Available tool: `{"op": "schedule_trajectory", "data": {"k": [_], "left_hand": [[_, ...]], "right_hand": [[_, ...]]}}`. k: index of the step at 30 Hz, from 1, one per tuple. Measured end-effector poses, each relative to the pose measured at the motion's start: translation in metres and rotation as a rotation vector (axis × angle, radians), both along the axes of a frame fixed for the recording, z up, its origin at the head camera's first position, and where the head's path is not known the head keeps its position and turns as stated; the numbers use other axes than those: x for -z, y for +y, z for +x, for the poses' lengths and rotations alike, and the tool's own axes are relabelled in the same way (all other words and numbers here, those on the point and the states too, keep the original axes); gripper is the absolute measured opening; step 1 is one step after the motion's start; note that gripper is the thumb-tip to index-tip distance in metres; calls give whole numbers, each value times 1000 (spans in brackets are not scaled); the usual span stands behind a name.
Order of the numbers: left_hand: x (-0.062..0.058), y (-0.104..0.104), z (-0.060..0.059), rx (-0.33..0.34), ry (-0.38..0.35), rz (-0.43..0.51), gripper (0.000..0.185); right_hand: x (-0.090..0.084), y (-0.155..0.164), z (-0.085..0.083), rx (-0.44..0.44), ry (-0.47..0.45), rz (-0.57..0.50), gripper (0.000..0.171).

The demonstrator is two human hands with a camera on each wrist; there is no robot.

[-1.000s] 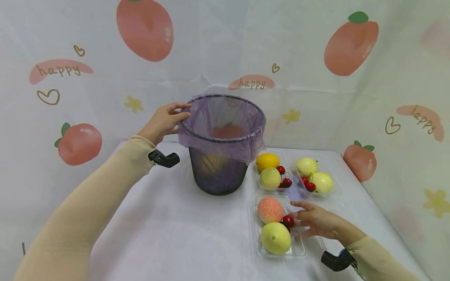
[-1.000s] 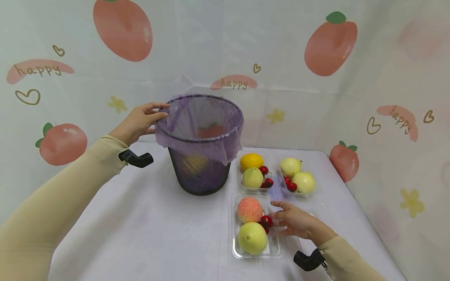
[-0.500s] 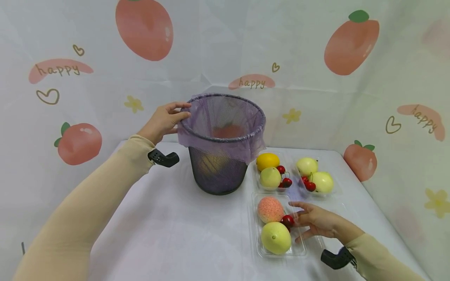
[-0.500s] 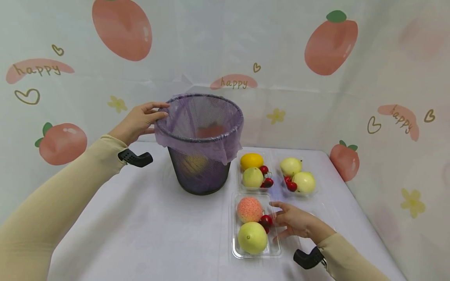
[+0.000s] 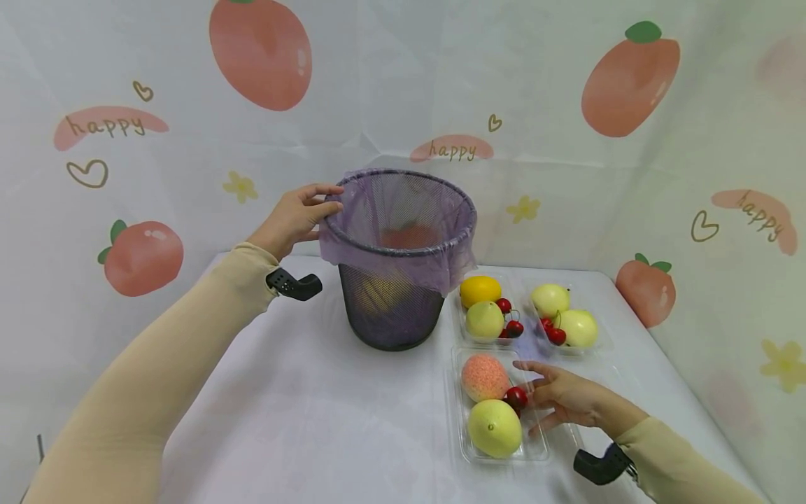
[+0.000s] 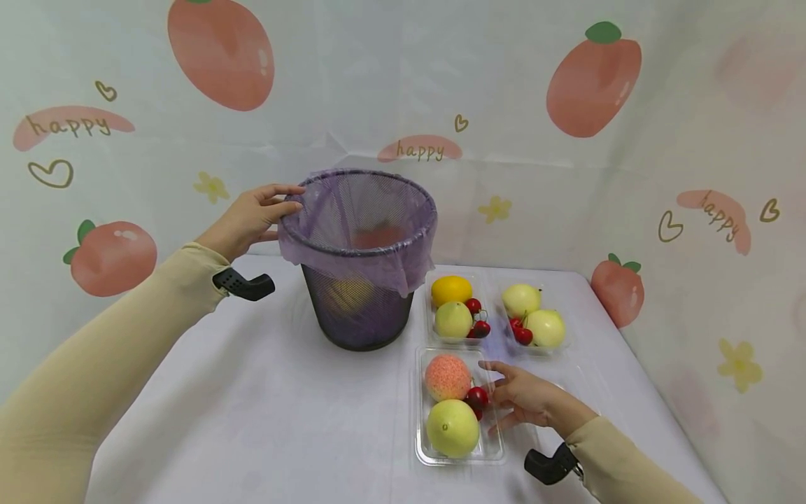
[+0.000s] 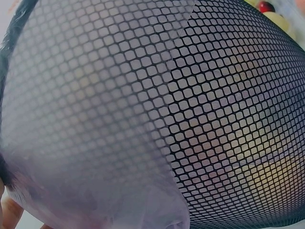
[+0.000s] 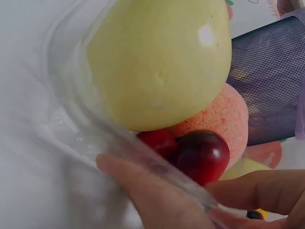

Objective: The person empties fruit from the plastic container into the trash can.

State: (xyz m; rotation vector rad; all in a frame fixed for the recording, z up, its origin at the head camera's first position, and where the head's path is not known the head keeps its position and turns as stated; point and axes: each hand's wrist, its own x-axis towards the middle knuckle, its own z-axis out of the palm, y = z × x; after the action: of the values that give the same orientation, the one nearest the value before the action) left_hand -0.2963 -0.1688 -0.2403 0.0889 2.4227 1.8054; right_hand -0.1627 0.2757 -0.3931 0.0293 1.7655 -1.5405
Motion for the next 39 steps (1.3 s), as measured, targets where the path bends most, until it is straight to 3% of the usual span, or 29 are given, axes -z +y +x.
{"op": "schedule_trajectory", "data": {"k": [9, 14, 17, 26, 39], "left_hand": [[1, 0, -1, 1, 1, 1, 45], [1, -1, -1, 5, 0, -1, 45], [1, -2, -1, 7, 1, -1, 45], [0, -2, -1, 3, -2, 4, 45], [0, -1, 0, 9, 15, 13, 46]], "right_hand": [[-7, -4, 2, -26, 70, 117, 83], [-7, -7, 4, -14, 58, 149, 80], [-5, -8, 5, -5, 25, 97, 79], [-5, -4, 6, -40, -84, -198, 87], [-1, 2, 8, -114, -50, -283, 87]]}}
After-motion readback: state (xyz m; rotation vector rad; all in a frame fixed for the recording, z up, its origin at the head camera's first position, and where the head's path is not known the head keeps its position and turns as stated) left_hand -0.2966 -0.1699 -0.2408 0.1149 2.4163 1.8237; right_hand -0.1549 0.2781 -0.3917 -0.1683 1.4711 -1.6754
